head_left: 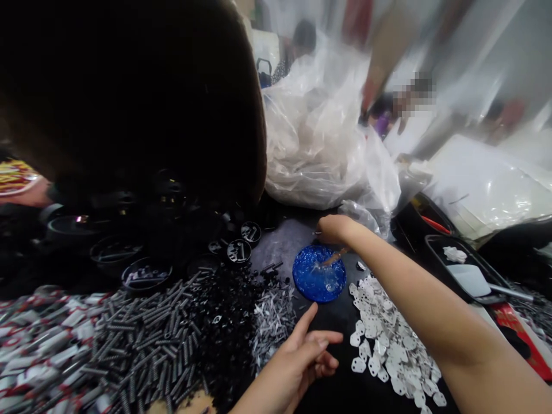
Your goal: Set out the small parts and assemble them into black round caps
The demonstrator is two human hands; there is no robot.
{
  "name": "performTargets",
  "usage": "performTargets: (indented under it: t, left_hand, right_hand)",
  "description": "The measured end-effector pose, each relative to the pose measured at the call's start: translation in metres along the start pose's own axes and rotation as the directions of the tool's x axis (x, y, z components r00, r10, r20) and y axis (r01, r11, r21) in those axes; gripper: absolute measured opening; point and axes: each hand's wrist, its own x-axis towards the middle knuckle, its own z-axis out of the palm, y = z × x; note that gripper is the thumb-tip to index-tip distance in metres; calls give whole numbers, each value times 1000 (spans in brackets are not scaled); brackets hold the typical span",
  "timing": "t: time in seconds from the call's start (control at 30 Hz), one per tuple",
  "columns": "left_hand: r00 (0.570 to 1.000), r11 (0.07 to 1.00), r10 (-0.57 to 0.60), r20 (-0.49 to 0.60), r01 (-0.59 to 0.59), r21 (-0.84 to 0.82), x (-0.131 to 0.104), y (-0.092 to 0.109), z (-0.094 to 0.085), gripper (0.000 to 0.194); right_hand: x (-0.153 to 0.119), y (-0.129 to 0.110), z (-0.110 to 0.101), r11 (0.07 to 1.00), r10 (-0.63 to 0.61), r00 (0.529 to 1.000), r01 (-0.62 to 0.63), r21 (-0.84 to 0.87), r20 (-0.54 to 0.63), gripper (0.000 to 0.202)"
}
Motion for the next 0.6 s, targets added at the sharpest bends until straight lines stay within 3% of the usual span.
performTargets:
  t: [0.4, 0.6]
  left_hand:
    - [1000, 999, -22, -17, 22, 30, -6, 8, 7, 85]
    - [1000, 1000, -25, -4, 25, 17, -8, 4, 3, 85]
  right_hand:
    - [-7, 3, -2, 1000, 0, 999, 0, 7, 49, 20]
    - [-3, 11, 14, 998, 9, 1000, -10, 57, 10, 10]
